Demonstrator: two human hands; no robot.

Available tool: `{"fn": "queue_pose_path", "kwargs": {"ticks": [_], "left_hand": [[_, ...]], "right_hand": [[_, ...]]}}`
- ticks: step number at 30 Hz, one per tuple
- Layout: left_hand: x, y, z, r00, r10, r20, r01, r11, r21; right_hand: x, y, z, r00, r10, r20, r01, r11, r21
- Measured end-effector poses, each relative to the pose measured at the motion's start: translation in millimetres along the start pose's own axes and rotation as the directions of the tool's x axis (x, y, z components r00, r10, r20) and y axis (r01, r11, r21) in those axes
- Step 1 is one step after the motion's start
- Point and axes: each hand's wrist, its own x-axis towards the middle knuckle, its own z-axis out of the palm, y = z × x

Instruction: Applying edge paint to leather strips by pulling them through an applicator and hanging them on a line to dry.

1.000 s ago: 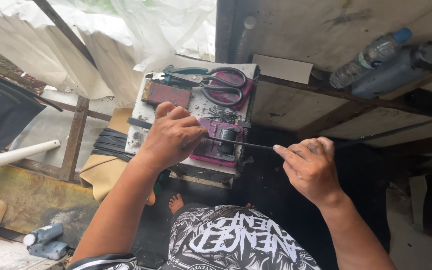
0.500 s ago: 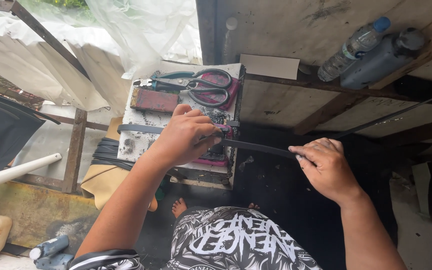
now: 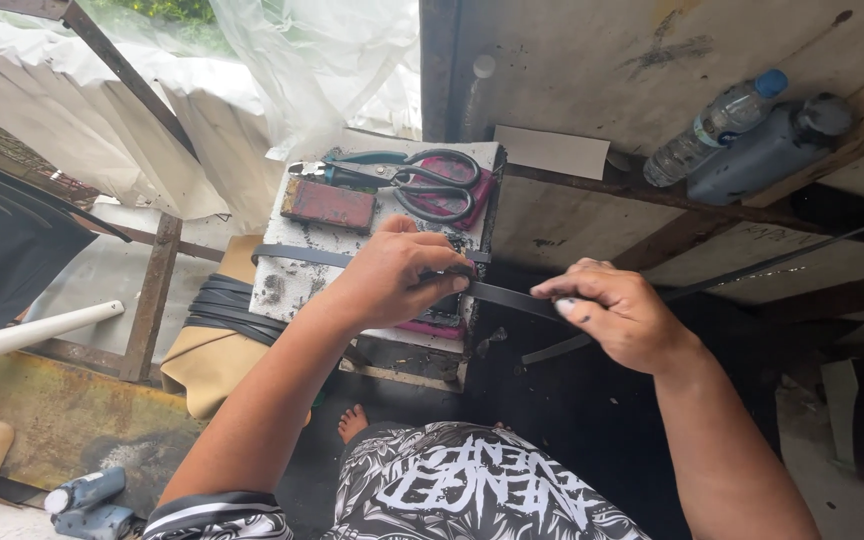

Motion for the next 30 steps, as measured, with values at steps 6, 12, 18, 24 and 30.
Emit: {"fn": "queue_pose_path", "kwargs": {"ticks": [6,12,18,24,30], "left_hand": [[-35.6,-14.9,-37.9,0.989,-0.149,-0.002,0.149,0.986,0.068],[-85.7,-61.0,-67.8,0.953,-0.266,-0.147,0.293,0.931,0.215],[-97.9,-73.9,-56.0,0.964,-0.124,-0.236,0.223,0.862,0.456],[-93.3,-68.1,-45.2,0.973,-0.054,-0.226,0.178,0.799,0.574],[-76.7,-54.7,-33.8,0.983,0.064,-0.171,0.051,0.803,0.594]], "right_hand": [[25.0,-30.6,16.2,0.996,-0.084,0.038,0.090,0.972,-0.218],[34.1,-26.6,40.1,0.931,-0.342,0.131,0.336,0.656,-0.675],[36.7,-8.4,59.9,0.877,-0.444,0.185,0.393,0.439,-0.808],[27.1,-1.5,59.0,0.891,-0.431,0.144,0.353,0.456,-0.817],[4.0,6.2,44.6,0.912,-0.399,0.092,0.285,0.459,-0.841]]}}
